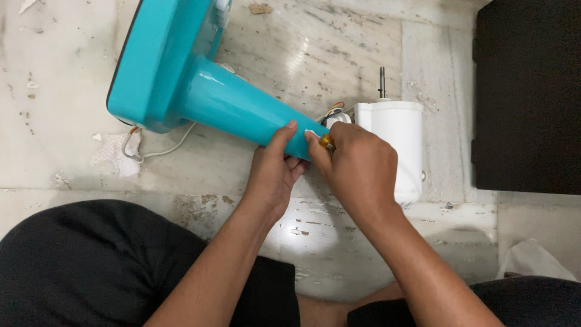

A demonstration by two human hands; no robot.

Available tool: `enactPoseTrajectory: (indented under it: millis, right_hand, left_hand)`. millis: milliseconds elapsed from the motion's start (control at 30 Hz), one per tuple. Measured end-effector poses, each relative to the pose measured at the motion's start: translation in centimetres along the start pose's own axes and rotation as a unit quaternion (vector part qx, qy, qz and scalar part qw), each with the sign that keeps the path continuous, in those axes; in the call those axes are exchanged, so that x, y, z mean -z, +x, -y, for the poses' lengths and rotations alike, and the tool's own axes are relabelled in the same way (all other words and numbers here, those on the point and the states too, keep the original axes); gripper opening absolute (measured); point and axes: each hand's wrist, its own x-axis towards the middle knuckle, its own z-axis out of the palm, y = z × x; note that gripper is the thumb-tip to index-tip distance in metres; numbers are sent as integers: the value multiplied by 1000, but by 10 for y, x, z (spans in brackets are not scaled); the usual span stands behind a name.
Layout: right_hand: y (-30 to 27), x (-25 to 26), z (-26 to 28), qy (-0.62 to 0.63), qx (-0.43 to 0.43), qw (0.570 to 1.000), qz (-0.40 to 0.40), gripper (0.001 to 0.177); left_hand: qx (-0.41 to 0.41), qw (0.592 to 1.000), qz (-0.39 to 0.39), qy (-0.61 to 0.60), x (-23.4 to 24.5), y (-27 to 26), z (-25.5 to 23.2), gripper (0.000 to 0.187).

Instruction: The person assembles a table fan by attaching the motor housing to the neck, securing it with screws, and then mounting the front and rear wire cages. The person uses a screwdriver to tighten the screws and aligns the components by hand.

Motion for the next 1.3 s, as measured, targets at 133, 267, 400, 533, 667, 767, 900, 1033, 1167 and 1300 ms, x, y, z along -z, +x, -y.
enactPoseTrajectory:
  millis: [133, 267, 400, 533, 667, 767, 900, 1033, 1167, 1300]
  right_hand:
    - [5, 6, -2, 12, -3, 999, 32, 43]
    - [18, 35, -18, 160, -15, 975, 155, 20]
    - [23, 45, -11, 171, -11, 957, 234, 40]
    - [23, 45, -7, 152, -24, 955, 252, 42]
    - [23, 45, -7, 137, -1, 960, 243, 42]
    - [20, 44, -10, 145, 26, 962, 230, 43]
    - [23, 43, -12, 144, 19, 960, 238, 42]
    - [24, 47, -9, 133, -5, 958, 254, 43]
    - [24, 49, -8, 124, -34, 955, 267, 42]
    - [25, 45, -9, 135, -26, 957, 256, 41]
  left_hand:
    - [-6, 1000, 0, 5, -2, -2, -3, 57]
    - [-9, 1000, 11, 22, -5, -4, -5, 65]
    - [-10, 999, 4, 32, -6, -3, -6, 70]
    - [-12, 1000, 2, 24, -3, -4, -5, 66]
    - [-18, 999, 9, 33, -4, -3, -5, 62]
    - [-22, 999, 21, 39, -3, -4, -5, 62]
    - [-18, 998, 19, 50, -3, -5, -6, 61]
    - [-17, 998, 24, 58, -2, -5, -7, 62]
    - [-11, 997, 26, 72, -1, -5, -8, 64]
    - [-6, 995, 16, 100, -3, -7, -11, 64]
